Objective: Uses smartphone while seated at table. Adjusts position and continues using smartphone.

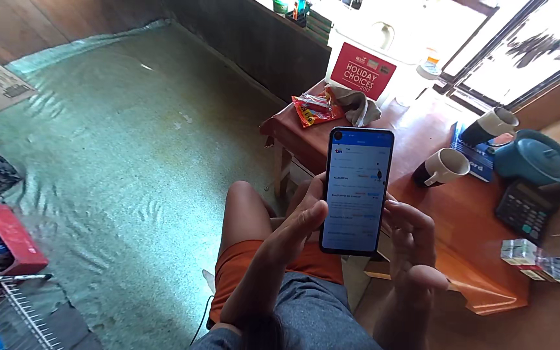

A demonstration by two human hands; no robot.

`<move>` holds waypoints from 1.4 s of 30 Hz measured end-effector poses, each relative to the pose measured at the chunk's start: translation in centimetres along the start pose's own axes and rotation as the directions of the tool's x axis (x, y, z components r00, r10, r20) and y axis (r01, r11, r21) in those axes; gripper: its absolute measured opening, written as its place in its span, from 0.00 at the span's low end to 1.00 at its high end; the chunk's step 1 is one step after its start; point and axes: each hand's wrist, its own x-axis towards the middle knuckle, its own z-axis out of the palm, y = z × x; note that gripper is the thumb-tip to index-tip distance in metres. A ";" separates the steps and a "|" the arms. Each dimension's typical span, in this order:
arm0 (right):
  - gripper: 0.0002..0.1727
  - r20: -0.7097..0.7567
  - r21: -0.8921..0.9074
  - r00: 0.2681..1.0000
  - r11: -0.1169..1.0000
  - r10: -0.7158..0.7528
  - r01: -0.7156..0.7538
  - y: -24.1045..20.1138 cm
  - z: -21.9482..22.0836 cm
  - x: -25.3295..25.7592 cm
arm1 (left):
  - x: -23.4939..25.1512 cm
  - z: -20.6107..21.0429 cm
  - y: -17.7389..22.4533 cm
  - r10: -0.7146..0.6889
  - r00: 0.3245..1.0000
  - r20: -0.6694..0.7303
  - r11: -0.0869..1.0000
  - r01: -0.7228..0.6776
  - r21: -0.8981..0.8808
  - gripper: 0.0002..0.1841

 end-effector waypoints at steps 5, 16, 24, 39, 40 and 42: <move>0.37 0.004 -0.024 1.000 1.000 -0.006 0.006 0.0 0.0 0.0 | 0.0 0.0 0.1 0.002 1.000 0.001 1.000 -0.002 0.001 0.48; 0.38 0.000 -0.008 1.000 1.000 -0.004 0.004 0.1 0.0 0.0 | 0.0 0.0 0.0 -0.007 1.000 -0.003 1.000 0.007 -0.002 0.49; 0.37 -0.002 -0.015 1.000 1.000 -0.013 0.013 0.1 -0.1 0.0 | 0.2 -0.1 -0.1 -0.006 1.000 0.007 1.000 0.006 0.012 0.50; 0.37 -0.008 -0.021 1.000 1.000 0.009 -0.009 0.1 -0.2 -0.1 | 0.2 -0.1 -0.1 -0.017 1.000 0.005 1.000 0.017 0.005 0.51; 0.37 -0.009 -0.017 1.000 1.000 0.010 -0.010 0.1 -0.2 -0.1 | 0.2 -0.1 -0.1 -0.015 1.000 0.005 1.000 0.015 -0.001 0.50; 0.37 -0.012 -0.015 1.000 1.000 0.008 -0.009 0.1 -0.2 -0.1 | 0.2 -0.1 -0.1 -0.012 1.000 0.004 1.000 0.012 -0.004 0.50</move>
